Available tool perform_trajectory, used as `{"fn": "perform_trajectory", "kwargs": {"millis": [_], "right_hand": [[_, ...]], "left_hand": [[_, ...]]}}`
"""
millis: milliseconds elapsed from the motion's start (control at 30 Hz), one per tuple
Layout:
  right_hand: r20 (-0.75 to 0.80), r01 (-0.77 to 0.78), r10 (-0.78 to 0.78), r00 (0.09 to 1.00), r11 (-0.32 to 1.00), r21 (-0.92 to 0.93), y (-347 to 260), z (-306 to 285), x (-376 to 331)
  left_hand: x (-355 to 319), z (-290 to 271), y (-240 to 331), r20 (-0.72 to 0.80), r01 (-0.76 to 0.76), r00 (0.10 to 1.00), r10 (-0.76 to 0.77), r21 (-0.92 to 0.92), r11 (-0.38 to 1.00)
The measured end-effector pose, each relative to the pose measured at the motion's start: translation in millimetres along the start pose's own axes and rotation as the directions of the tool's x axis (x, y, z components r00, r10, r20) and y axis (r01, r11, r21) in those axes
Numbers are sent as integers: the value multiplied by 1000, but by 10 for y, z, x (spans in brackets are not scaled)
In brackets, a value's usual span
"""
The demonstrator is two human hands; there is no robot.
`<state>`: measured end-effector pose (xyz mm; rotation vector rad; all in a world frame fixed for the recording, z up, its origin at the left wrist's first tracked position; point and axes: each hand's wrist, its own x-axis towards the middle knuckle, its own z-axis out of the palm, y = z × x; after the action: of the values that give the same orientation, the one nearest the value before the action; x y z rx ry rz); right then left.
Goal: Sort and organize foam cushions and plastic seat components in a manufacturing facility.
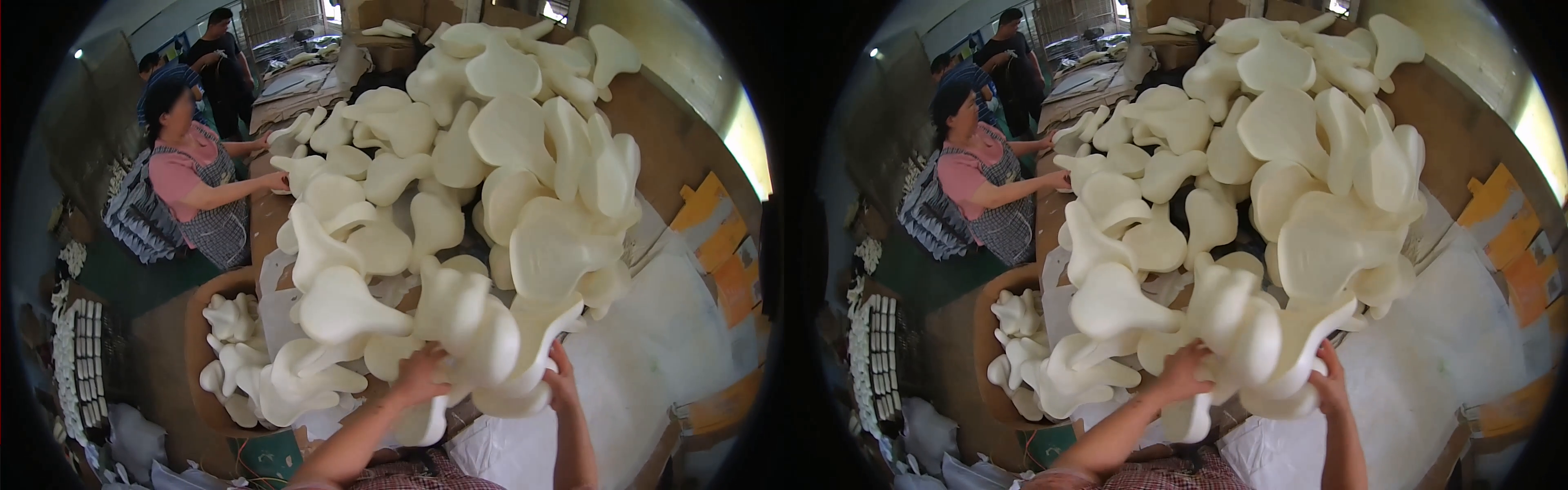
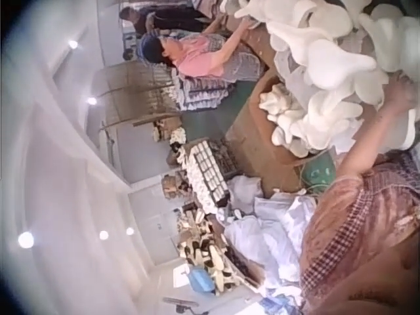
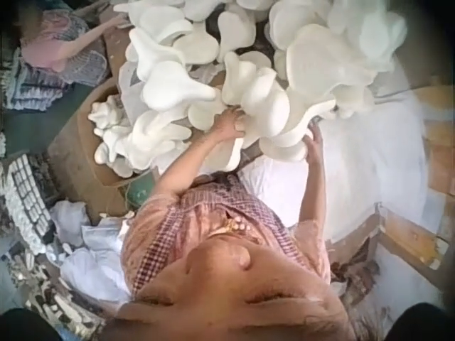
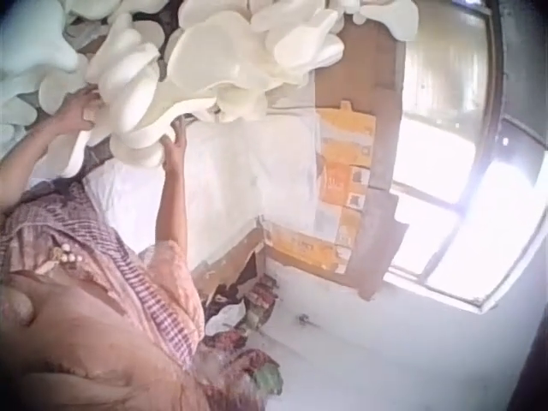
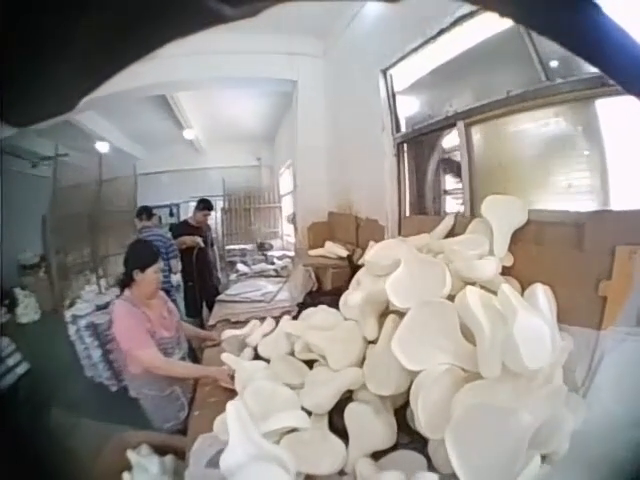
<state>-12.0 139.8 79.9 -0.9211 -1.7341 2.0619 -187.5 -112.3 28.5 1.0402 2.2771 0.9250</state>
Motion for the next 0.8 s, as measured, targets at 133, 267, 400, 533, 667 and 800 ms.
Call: {"fn": "perform_trajectory", "kwargs": {"millis": [133, 267, 400, 533, 667, 800], "right_hand": [[191, 233, -209, 959, 966, -116, 5, 1208, -28], [343, 402, -282, 896, 843, -358, 134, 2800, 162], [513, 374, -232, 826, 907, -192, -74, 4048, 270], [589, 296, -247, 770, 955, 14, -99, 4183, 242], [125, 619, -668, 733, 580, -530, 622, 2273, 1060], [-282, -91, -238, 930, 591, -801, 1552, 170, 1548]], "left_hand": [[-719, -559, -720, -275, -18, 932, -234, -682, 731], [-1409, -1311, -1506, -524, 130, 765, -374, -443, 887], [-1821, -1663, -2058, -410, 66, 458, -789, -869, 491], [-2614, -1704, -3046, -230, 17, 315, -921, -969, 248], [-2860, -1402, -3392, -90, 143, 226, -970, -982, 125], [-2847, -1277, -3647, -69, 261, 266, -962, -955, 140]]}}
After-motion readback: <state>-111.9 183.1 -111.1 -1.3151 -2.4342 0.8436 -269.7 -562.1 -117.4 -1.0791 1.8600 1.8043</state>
